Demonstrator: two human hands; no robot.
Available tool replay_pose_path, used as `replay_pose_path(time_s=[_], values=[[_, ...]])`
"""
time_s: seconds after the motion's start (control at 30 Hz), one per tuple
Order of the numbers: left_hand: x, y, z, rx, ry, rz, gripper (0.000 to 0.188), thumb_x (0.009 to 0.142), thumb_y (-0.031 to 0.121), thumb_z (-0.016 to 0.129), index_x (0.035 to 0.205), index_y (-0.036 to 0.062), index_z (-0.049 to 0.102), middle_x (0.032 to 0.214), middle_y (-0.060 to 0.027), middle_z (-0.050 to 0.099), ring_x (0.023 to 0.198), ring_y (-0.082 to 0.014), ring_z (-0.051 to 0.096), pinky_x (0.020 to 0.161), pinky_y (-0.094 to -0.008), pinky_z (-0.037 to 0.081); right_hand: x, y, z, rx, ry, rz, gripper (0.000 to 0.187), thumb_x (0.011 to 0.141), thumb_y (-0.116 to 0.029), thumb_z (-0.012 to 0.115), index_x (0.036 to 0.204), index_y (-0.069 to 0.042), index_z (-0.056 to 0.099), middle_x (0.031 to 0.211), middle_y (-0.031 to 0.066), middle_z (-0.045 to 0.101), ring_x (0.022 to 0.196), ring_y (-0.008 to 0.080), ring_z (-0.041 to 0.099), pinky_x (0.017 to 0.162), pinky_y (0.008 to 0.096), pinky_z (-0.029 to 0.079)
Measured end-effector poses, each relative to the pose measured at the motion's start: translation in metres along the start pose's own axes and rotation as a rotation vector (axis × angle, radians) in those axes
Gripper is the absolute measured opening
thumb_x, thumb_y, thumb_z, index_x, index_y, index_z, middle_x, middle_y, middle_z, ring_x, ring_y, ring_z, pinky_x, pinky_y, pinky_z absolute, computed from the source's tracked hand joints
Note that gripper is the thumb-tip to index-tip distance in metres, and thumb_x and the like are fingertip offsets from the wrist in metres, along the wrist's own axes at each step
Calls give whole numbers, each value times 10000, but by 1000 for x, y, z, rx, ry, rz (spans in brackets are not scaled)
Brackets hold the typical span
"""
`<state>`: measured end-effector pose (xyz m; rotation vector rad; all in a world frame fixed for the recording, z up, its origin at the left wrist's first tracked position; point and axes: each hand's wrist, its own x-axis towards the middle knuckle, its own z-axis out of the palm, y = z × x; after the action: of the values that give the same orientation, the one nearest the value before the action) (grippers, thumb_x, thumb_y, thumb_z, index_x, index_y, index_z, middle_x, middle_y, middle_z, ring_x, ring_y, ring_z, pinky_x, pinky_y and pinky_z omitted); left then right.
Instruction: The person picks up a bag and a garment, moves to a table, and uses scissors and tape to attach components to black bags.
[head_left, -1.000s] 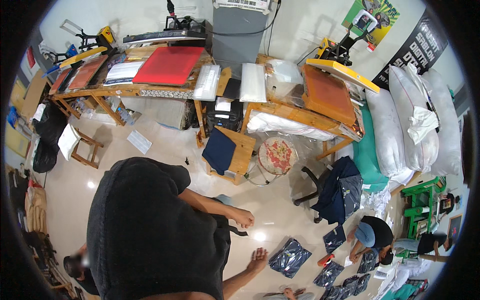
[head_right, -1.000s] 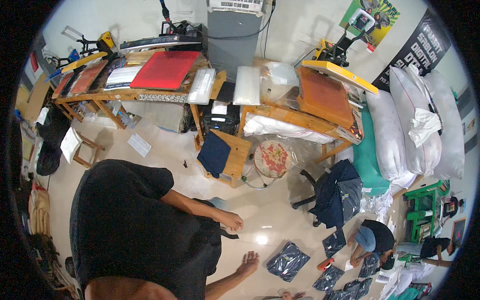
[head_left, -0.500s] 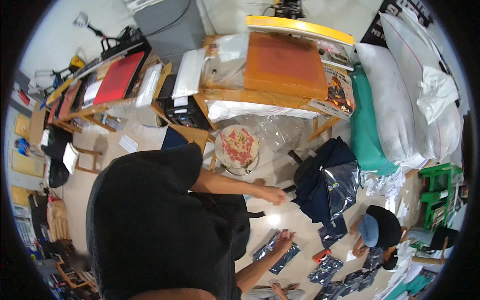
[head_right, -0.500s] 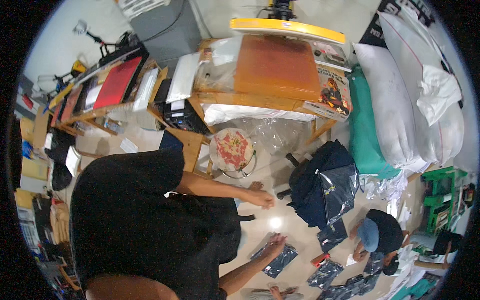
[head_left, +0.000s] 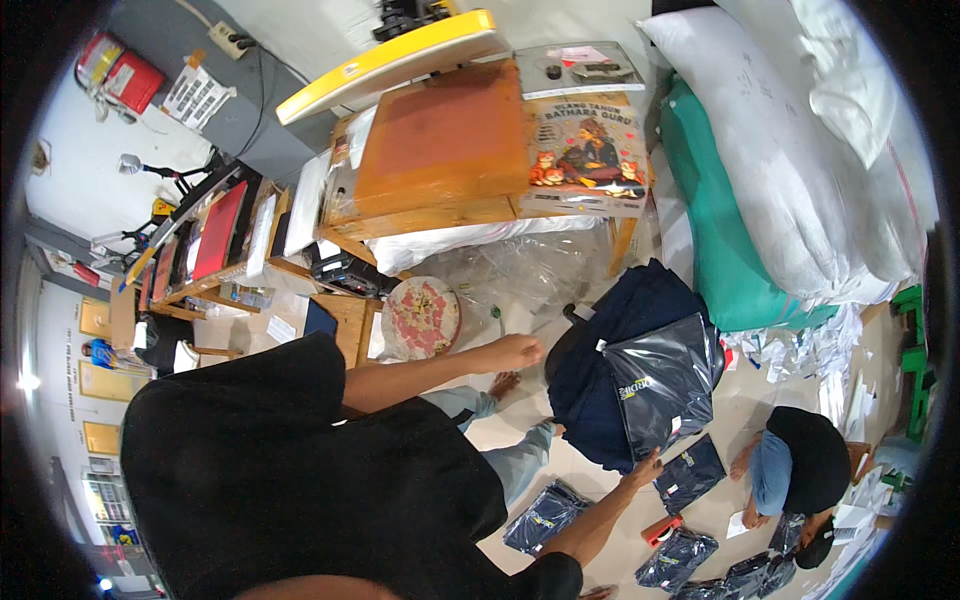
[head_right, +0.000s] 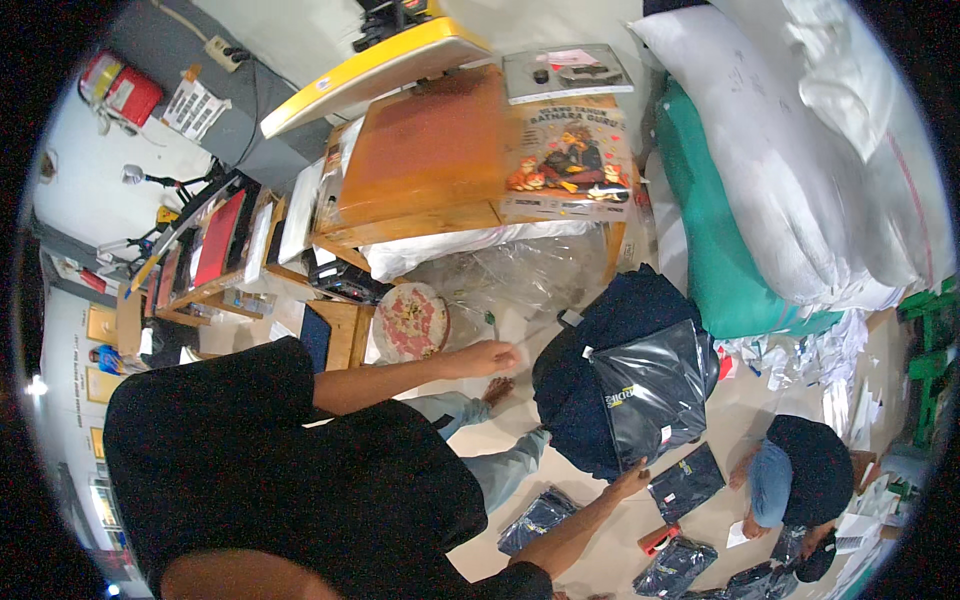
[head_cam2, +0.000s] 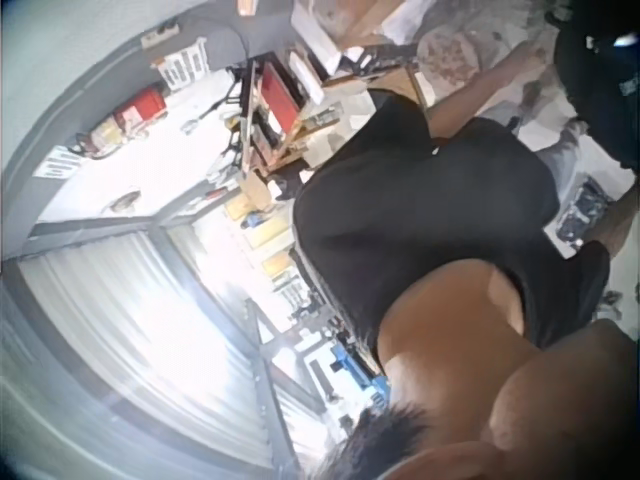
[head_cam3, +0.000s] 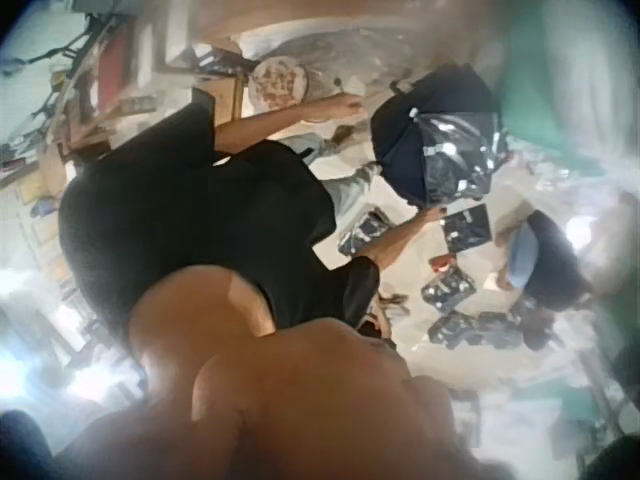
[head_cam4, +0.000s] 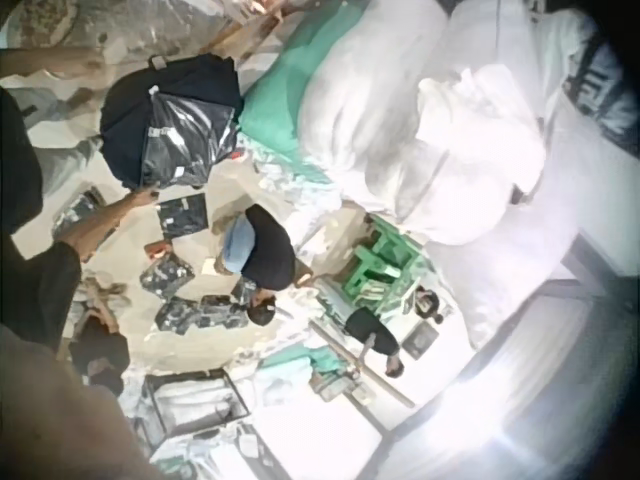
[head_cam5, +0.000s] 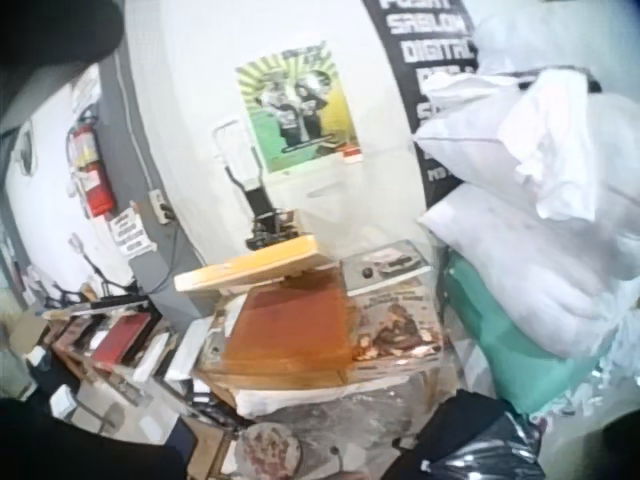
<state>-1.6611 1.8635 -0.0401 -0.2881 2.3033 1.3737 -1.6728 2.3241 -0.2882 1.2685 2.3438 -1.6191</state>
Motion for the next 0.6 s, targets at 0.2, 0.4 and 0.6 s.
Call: replay_pose_path(time_s=[0.2, 0.4, 0.6], values=[[-5, -23, 87, 72, -194, -94, 242, 952, 229, 528, 1048, 24, 613, 1009, -141, 659, 945, -242, 625, 844, -356, 479, 86, -13, 10, 53, -142, 93, 689, 875, -463, 657, 1234, 112, 535, 1083, 169, 621, 927, 259, 591, 839, 369, 466], [32, 23, 155, 93, -382, -175, 323, 984, 276, 510, 1173, 23, 581, 1067, -147, 663, 996, -260, 633, 858, -363, 481, 112, -28, -4, 221, -218, 387, 586, 836, -472, 708, 1172, 1, 630, 1123, 110, 614, 970, 220, 593, 813, 416, 474], [84, 64, 187, 87, -309, -4, 278, 967, 255, 546, 1074, 7, 615, 929, -142, 688, 887, -271, 671, 785, -377, 500, 109, -61, -21, 460, -329, 316, 473, 831, -380, 753, 1106, -12, 641, 1099, 109, 640, 960, 226, 607, 776, 345, 470]])
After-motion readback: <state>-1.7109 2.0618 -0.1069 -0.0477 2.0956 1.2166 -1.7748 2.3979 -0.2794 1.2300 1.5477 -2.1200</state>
